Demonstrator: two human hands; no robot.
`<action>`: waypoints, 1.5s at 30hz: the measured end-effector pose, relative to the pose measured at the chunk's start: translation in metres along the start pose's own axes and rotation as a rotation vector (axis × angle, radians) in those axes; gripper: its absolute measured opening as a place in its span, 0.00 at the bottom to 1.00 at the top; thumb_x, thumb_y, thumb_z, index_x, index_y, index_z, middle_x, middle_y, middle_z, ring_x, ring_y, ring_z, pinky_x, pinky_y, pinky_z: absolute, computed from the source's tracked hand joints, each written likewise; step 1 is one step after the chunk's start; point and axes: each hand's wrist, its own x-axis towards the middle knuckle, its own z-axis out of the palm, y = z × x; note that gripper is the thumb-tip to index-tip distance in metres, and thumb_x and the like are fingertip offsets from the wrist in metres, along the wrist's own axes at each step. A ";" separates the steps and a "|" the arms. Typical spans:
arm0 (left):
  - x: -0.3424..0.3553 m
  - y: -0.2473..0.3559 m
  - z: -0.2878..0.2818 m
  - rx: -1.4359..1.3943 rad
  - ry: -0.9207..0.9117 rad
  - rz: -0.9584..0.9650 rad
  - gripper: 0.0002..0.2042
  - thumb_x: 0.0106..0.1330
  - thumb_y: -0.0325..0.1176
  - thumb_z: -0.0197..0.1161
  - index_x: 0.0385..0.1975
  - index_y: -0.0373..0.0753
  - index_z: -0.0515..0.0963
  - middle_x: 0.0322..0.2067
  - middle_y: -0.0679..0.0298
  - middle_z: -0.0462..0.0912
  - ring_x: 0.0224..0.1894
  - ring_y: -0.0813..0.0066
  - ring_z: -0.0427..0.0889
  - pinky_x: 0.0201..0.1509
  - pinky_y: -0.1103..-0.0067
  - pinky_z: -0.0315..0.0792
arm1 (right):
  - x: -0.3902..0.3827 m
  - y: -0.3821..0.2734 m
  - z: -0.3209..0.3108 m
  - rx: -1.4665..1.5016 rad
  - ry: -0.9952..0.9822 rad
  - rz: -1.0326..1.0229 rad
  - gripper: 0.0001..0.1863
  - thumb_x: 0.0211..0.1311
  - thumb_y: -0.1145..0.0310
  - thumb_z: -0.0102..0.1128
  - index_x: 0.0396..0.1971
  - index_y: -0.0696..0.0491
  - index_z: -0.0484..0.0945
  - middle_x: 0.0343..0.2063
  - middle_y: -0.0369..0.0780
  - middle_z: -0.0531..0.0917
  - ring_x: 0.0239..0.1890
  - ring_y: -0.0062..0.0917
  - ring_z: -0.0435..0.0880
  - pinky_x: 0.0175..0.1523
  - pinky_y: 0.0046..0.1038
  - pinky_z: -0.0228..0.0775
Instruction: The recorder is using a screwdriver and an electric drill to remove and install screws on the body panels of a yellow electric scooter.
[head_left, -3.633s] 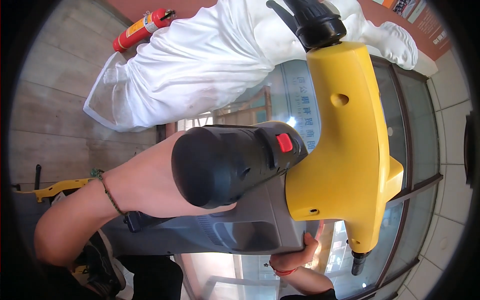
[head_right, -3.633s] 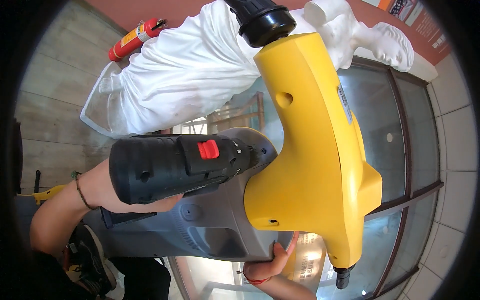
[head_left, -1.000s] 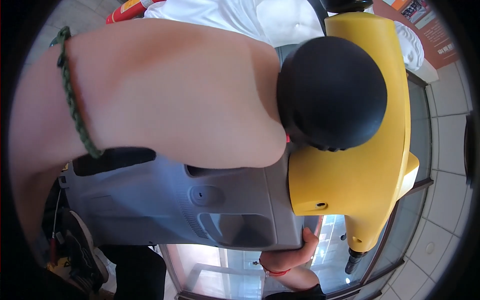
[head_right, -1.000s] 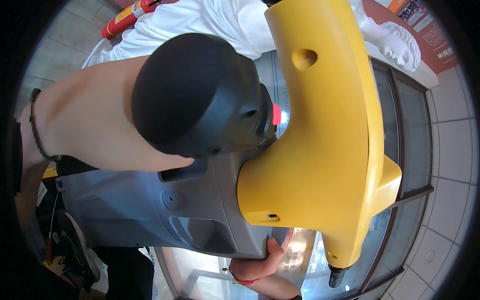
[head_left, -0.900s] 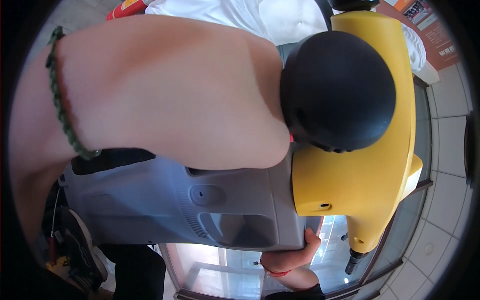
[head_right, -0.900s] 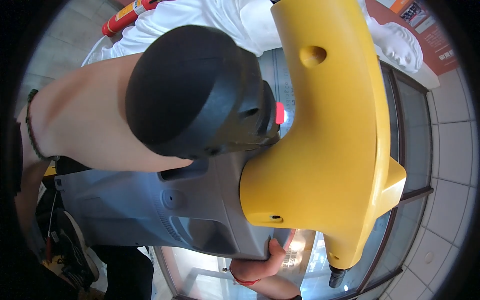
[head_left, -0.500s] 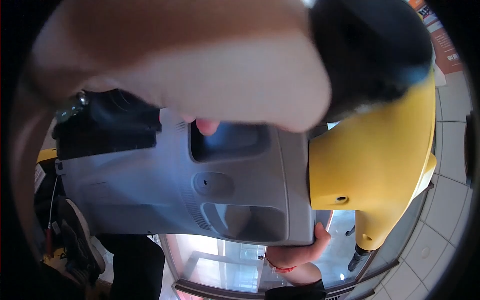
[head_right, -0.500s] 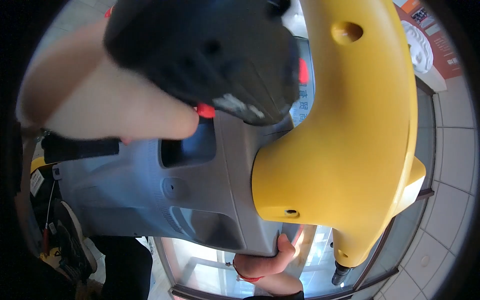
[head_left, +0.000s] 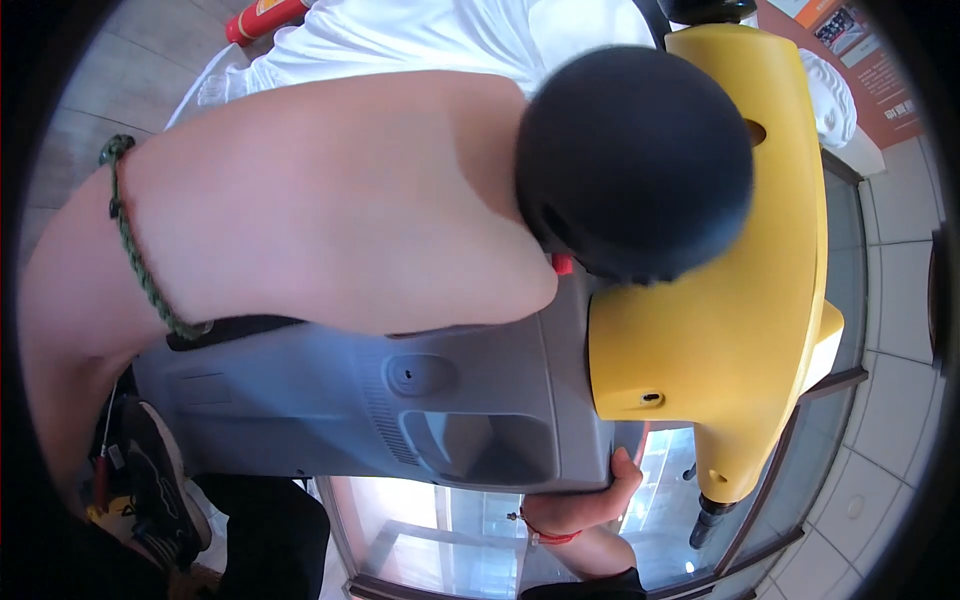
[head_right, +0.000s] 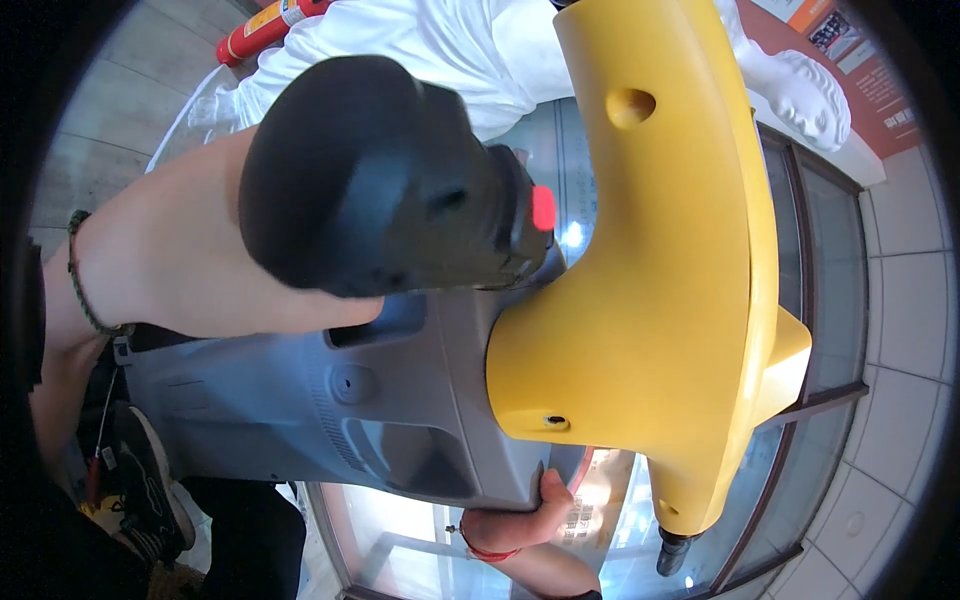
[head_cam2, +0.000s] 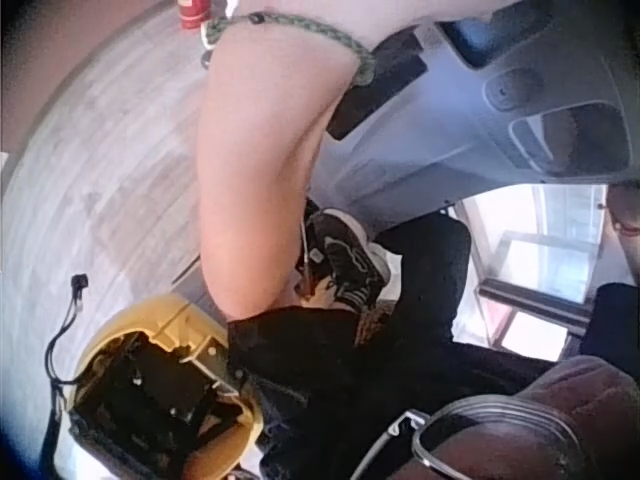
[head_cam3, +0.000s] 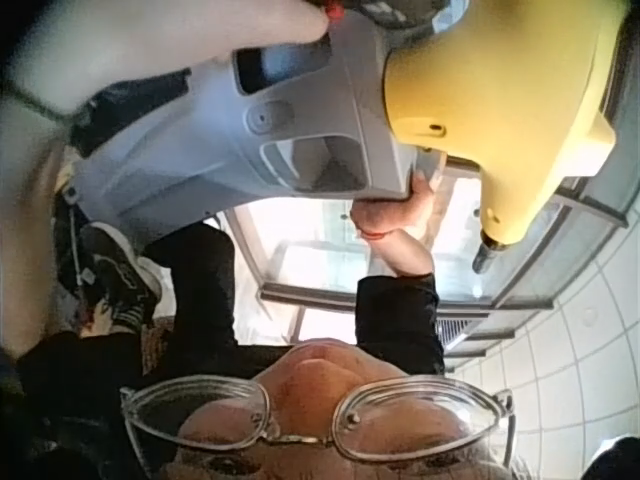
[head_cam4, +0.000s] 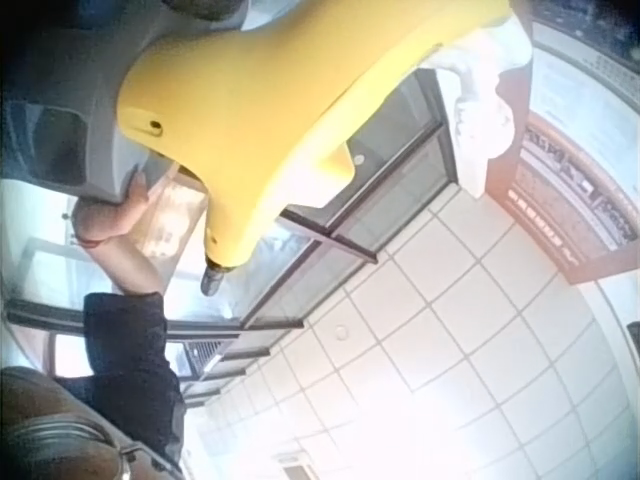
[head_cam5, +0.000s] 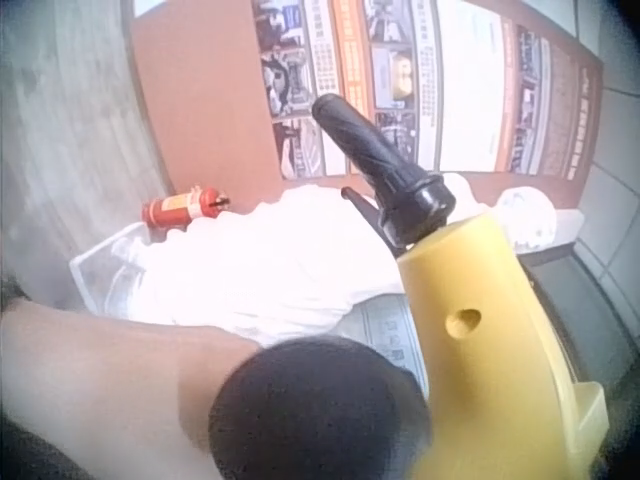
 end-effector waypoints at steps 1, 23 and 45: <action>0.000 -0.001 0.000 -0.061 -0.005 -0.054 0.24 0.49 0.30 0.72 0.48 0.36 0.73 0.36 0.62 0.82 0.38 0.75 0.81 0.45 0.77 0.75 | 0.000 0.000 0.001 -0.014 0.037 -0.005 0.31 0.55 0.51 0.37 0.52 0.58 0.66 0.43 0.44 0.74 0.49 0.29 0.73 0.50 0.28 0.67; 0.004 -0.013 -0.012 -0.368 -0.139 -0.037 0.16 0.51 0.28 0.67 0.40 0.33 0.76 0.25 0.66 0.79 0.20 0.82 0.76 0.22 0.84 0.71 | 0.000 -0.004 0.000 0.010 0.038 0.004 0.29 0.53 0.57 0.38 0.54 0.58 0.68 0.46 0.44 0.73 0.51 0.31 0.73 0.54 0.32 0.66; -0.055 -0.041 -0.008 -0.645 0.106 -0.167 0.15 0.50 0.19 0.60 0.40 0.27 0.78 0.33 0.56 0.83 0.15 0.80 0.72 0.18 0.85 0.68 | -0.003 0.004 -0.008 0.113 0.109 -0.003 0.34 0.52 0.62 0.43 0.60 0.64 0.62 0.57 0.47 0.67 0.58 0.34 0.67 0.62 0.32 0.58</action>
